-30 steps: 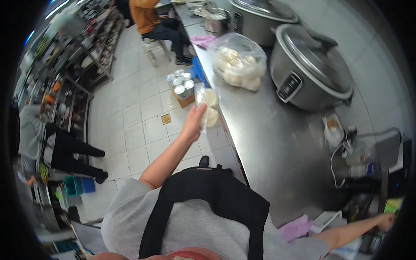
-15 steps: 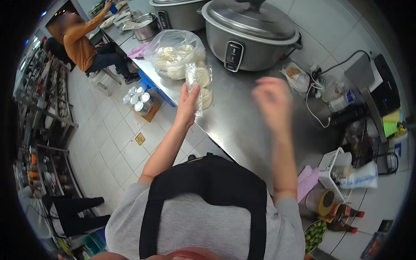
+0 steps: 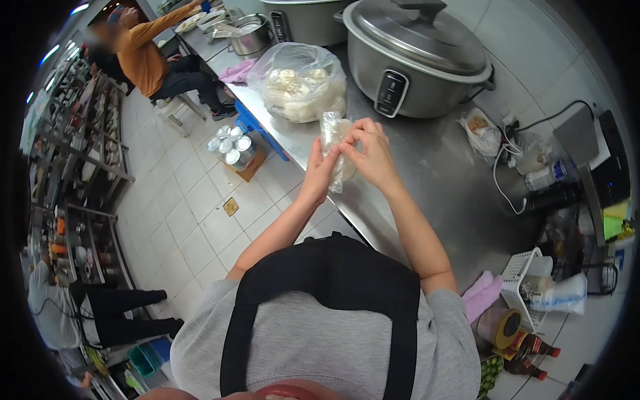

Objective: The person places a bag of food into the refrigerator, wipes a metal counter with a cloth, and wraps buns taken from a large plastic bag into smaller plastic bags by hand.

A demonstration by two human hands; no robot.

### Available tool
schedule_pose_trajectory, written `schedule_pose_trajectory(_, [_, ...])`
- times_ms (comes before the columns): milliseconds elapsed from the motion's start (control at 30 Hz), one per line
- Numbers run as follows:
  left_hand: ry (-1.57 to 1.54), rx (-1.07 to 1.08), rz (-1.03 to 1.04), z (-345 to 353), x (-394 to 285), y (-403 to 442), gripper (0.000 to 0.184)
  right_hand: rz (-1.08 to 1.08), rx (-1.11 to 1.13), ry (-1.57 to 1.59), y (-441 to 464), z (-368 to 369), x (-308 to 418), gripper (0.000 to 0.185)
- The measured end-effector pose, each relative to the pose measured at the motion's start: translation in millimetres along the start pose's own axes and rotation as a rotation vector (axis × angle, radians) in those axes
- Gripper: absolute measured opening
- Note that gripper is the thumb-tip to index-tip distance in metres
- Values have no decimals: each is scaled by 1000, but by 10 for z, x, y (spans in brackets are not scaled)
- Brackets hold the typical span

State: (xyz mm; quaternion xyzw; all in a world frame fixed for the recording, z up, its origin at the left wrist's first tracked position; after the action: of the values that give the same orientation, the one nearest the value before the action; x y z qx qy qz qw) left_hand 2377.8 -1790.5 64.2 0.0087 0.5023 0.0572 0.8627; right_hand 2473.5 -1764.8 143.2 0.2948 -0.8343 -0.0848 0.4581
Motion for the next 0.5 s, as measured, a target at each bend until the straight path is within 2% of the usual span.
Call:
schedule_pose_trajectory(167, [135, -42, 18, -107, -59, -15, 47, 24, -21, -53, 32, 121, -43, 16])
schedule_pose_trajectory(267, [200, -65, 58, -157, -113, -27, 45, 11, -28, -192, 46, 148, 39, 20])
schedule_pose_trajectory(333, [221, -60, 88, -194, -153, -37, 44, 180, 19, -312, 76, 156, -69, 32])
schedule_pose_trajectory(367, [139, -36, 20, -200, -122, -49, 43, 189, 6, -302, 59, 190, -202, 32])
schedule_pose_trajectory(433, [73, 3, -51, -239, -54, -96, 43, 294, 35, 280, -27, 424, -655, 60])
schedule_pose_trajectory(467, [-28, 29, -205, -287, 154, -115, 43, 283, 12, 285, -60, 431, -645, 60])
schedule_pose_trajectory(500, [-132, 53, -352, -299, 329, -141, 43, 320, 45, 523, -174, 529, -601, 69])
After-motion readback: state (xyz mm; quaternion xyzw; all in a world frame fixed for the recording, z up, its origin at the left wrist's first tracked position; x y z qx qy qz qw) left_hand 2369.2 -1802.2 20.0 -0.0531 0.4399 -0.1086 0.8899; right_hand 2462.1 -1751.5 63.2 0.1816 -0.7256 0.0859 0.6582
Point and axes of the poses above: each hand's wrist, its own y-axis towards the middle knuckle, its own z-axis out of the palm, x = y × z, the point moved 9 cm from there along y, towards the middle knuckle, and after that the axes turned 2 degrees about -z, right-handed, at the moved point
